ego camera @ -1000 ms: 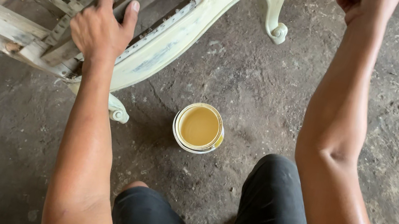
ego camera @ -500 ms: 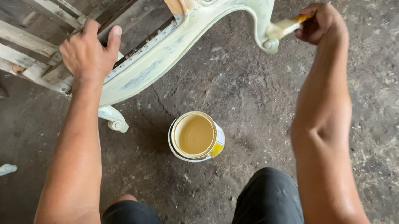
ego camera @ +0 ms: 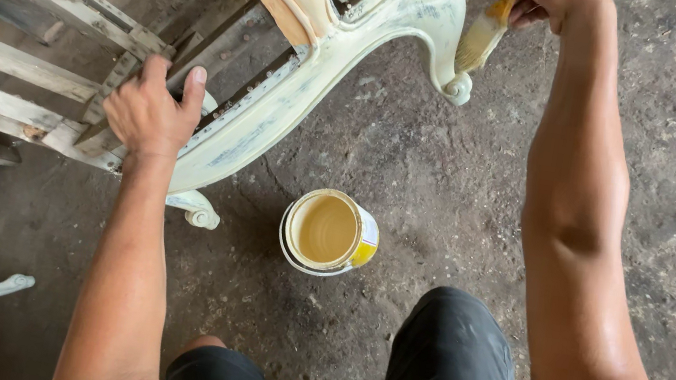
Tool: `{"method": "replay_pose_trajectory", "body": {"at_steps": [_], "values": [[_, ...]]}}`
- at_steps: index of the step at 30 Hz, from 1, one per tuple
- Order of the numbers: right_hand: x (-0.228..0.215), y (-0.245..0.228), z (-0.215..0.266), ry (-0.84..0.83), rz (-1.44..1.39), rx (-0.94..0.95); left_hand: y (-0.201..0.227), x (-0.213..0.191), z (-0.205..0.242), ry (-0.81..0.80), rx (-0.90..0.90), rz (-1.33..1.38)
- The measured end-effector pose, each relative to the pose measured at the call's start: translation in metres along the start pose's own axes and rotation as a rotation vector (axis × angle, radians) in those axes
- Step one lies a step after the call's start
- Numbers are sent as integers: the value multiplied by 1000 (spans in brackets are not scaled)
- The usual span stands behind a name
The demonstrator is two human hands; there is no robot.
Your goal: The person paints the legs and frame of a white wooden chair with a yellowish liquid using a paintbrush. They repeatedly dip the brush into a container and apply the finish to the ornate carvings and legs of the chair.
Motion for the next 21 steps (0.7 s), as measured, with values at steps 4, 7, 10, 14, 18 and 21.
{"method": "replay_pose_trajectory", "body": {"at_steps": [4, 7, 10, 14, 18, 21], "values": [[-15, 20, 46, 149, -81, -36, 0, 0, 3, -16, 12, -15], [-14, 32, 83, 345, -257, 47, -1, -2, -1, -38, 9, -3], [13, 48, 117, 333, -445, -135, -3, -1, -7, -16, 31, -21], [55, 62, 202, 740, 87, -453, -12, 4, -12, -13, 18, 40], [131, 21, 268, 464, 435, -991, -21, 8, -19, 28, 10, 34], [173, -18, 240, 339, 933, -1284, -29, 14, -26, 203, 63, 5]]}}
Point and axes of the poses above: each hand's wrist, its own z-axis away from the middle knuckle, its own x-axis out of the palm, y = z × x, the point moved 1 cm from there along -z, towards the middle knuckle, and after that the axes turned 9 degrees about y, right-handed, at the moved point
